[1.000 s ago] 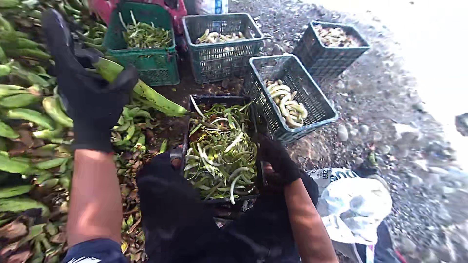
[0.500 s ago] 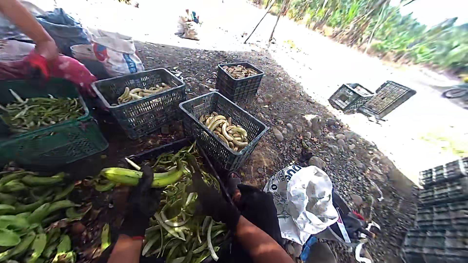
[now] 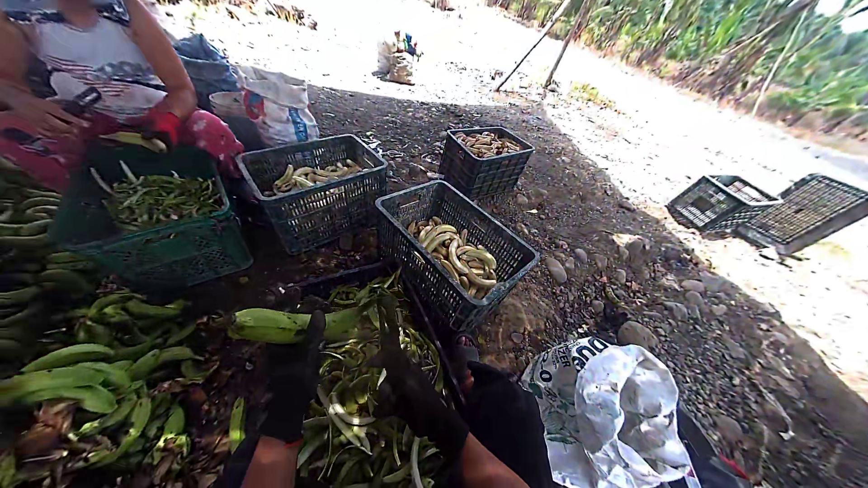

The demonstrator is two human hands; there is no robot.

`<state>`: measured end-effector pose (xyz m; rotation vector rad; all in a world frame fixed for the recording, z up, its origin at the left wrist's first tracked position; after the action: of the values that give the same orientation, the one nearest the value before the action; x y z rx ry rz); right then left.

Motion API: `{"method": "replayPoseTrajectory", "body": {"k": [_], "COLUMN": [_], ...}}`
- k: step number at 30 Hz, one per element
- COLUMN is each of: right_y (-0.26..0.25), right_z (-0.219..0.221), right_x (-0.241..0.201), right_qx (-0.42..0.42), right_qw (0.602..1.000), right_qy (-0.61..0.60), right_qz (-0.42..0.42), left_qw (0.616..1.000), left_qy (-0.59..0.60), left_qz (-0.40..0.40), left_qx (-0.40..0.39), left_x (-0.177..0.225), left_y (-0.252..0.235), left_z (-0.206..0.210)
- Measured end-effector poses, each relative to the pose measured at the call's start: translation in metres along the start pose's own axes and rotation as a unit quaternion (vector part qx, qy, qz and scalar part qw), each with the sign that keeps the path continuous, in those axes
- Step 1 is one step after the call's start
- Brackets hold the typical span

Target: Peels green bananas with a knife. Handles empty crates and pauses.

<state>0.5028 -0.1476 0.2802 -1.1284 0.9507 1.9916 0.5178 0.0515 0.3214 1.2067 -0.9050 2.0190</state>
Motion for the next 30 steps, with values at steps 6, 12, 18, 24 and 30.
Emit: {"method": "replayPoseTrajectory", "body": {"k": [6, 12, 18, 24, 30], "right_y": [-0.003, -0.004, -0.007, -0.003, -0.002], "right_z": [0.005, 0.01, 0.009, 0.007, 0.018], "right_x": [0.0, 0.002, 0.003, 0.007, 0.007], "right_qx": [0.024, 0.012, 0.017, 0.006, 0.002], "right_qw": [1.0, 0.999, 0.999, 0.999, 0.998], "right_qy": [0.007, 0.04, 0.045, 0.051, 0.06], "right_qz": [0.016, 0.015, 0.022, 0.008, 0.001], "left_qw": [0.998, 0.997, 0.992, 0.991, 0.988], "left_qy": [-0.055, -0.066, -0.124, -0.124, -0.147], "left_qz": [0.02, 0.006, -0.005, 0.023, 0.001], "left_qx": [-0.012, -0.031, -0.028, -0.049, -0.044], "left_x": [0.018, 0.018, 0.015, 0.02, 0.023], "left_y": [0.003, 0.005, 0.004, 0.006, 0.013], "left_z": [0.005, 0.003, -0.002, 0.009, 0.007]}}
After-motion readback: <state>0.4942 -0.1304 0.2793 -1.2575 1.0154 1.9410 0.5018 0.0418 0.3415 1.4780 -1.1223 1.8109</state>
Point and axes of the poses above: each hand's wrist, its own y-axis away from the middle knuckle, its own z-axis out of the palm, x = y × z, the point moved 8 cm from there along -y, towards the middle knuckle, and after that the axes turned 3 degrees about -z, right-handed, at the moved point
